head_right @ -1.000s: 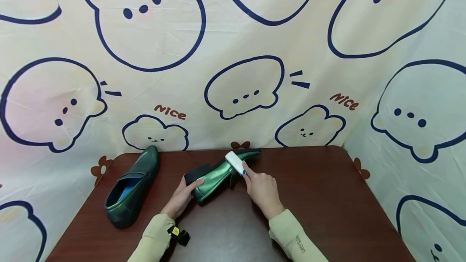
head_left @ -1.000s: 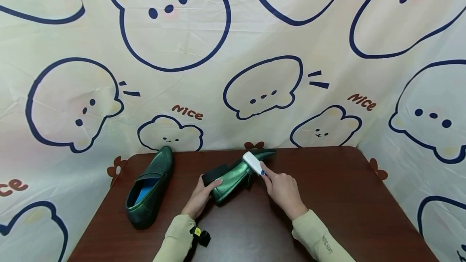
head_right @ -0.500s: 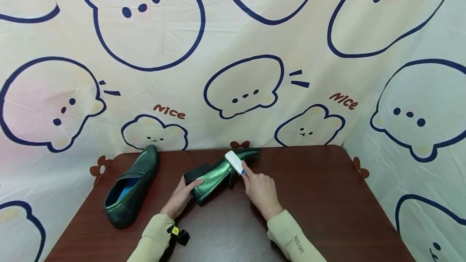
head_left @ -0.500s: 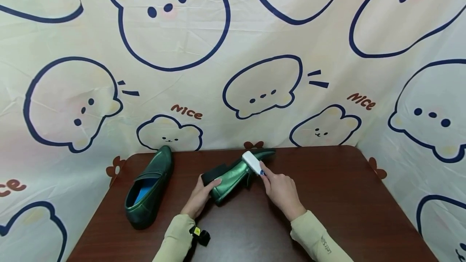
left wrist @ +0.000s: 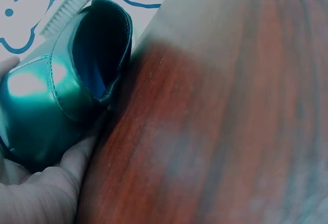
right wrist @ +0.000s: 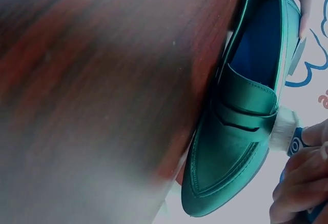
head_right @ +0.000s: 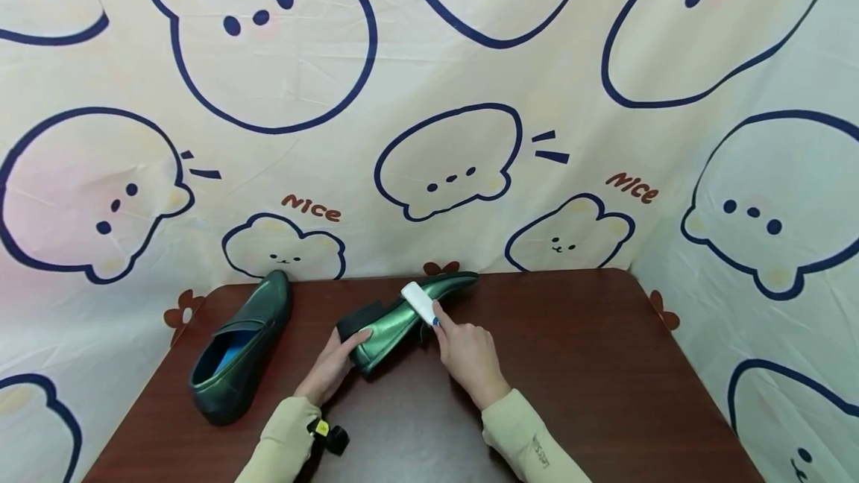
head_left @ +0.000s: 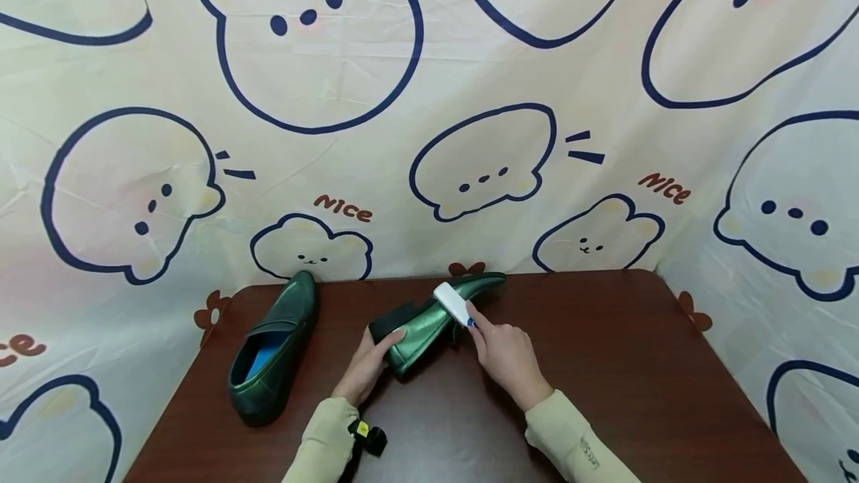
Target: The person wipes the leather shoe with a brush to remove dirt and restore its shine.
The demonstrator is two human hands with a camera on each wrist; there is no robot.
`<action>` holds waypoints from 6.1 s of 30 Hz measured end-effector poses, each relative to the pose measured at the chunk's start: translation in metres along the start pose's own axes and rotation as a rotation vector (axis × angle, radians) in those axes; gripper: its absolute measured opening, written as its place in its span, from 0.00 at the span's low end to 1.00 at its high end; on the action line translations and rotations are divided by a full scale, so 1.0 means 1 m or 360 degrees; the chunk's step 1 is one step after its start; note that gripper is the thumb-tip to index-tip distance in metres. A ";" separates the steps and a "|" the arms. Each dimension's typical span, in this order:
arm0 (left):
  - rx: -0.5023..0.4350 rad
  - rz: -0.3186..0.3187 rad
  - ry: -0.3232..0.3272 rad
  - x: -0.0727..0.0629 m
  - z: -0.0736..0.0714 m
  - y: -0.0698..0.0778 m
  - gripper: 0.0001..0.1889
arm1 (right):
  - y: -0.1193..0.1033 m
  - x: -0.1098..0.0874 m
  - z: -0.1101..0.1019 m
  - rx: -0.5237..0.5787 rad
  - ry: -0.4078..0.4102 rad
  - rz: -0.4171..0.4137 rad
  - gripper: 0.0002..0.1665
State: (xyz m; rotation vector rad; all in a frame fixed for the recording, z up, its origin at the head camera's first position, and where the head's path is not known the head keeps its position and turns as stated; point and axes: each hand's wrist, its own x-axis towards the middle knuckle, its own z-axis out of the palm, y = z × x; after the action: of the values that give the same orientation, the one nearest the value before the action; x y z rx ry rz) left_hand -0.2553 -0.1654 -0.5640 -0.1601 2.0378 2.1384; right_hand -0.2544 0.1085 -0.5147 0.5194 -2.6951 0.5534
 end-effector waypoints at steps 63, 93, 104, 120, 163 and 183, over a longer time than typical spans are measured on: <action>-0.0052 -0.0040 -0.0028 0.002 -0.002 0.004 0.49 | 0.052 0.018 -0.003 0.0063 -0.0110 0.0353 0.31; -0.0092 -0.0027 -0.0050 0.002 -0.003 0.003 0.49 | 0.026 0.021 0.002 0.0138 -0.0232 -0.0008 0.31; -0.0080 -0.0038 -0.0014 0.001 -0.001 0.003 0.50 | 0.039 0.020 -0.003 0.0010 -0.0119 0.0250 0.31; -0.0077 -0.0006 -0.0008 0.003 0.001 0.003 0.48 | 0.042 0.025 -0.003 0.0092 -0.0152 0.0492 0.31; -0.0211 -0.0107 0.0351 -0.021 -0.005 0.020 0.50 | 0.013 0.030 0.004 0.0331 -0.0088 0.0331 0.32; -0.0212 -0.0073 0.0405 -0.013 -0.007 0.012 0.49 | 0.008 0.031 0.010 0.0145 0.0048 0.0178 0.29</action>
State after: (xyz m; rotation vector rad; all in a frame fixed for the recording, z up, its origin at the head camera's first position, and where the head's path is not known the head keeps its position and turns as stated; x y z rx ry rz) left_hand -0.2459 -0.1736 -0.5498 -0.5170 1.9938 2.3286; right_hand -0.2873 0.1020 -0.5135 0.3822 -2.6924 0.7115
